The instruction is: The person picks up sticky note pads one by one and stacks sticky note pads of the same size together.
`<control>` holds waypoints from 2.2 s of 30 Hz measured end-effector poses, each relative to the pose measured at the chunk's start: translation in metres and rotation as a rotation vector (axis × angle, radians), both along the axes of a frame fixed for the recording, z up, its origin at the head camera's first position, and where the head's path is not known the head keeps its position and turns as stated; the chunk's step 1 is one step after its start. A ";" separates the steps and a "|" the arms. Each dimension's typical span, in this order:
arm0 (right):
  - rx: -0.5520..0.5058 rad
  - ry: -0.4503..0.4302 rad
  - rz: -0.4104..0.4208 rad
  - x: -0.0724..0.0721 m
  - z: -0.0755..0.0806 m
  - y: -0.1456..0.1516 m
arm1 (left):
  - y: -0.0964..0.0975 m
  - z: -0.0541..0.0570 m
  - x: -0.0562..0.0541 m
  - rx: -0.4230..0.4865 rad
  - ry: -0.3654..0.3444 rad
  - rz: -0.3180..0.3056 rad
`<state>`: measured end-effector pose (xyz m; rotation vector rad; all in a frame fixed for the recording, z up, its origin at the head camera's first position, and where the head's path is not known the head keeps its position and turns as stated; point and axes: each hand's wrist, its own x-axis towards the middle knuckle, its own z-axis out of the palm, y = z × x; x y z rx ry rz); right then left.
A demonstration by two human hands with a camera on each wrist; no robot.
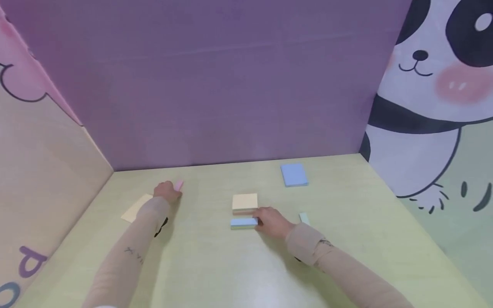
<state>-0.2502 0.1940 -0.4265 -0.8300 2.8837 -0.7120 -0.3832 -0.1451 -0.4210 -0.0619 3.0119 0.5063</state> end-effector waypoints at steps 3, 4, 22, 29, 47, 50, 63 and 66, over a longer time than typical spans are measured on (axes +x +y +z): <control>-0.003 -0.003 0.007 0.002 0.002 -0.002 | -0.001 -0.002 0.000 -0.008 0.017 0.019; -0.002 -0.004 0.007 0.002 0.003 -0.002 | -0.001 -0.002 0.000 -0.007 0.021 0.023; 0.014 0.035 -0.005 0.001 0.001 -0.002 | 0.010 0.019 0.011 0.061 0.008 0.122; -0.004 0.023 -0.009 0.003 0.006 0.000 | 0.012 0.027 0.016 0.046 -0.015 0.094; -0.009 0.003 -0.046 0.001 0.013 -0.002 | 0.007 0.032 0.013 0.050 0.003 0.030; -0.006 0.015 -0.041 0.001 0.014 -0.001 | 0.006 0.029 0.012 0.065 0.003 0.027; 0.008 -0.020 -0.064 0.000 0.013 -0.004 | 0.008 0.027 0.013 0.065 0.034 -0.061; 0.002 -0.032 -0.072 0.000 0.013 -0.004 | 0.011 0.028 0.015 0.057 0.052 -0.089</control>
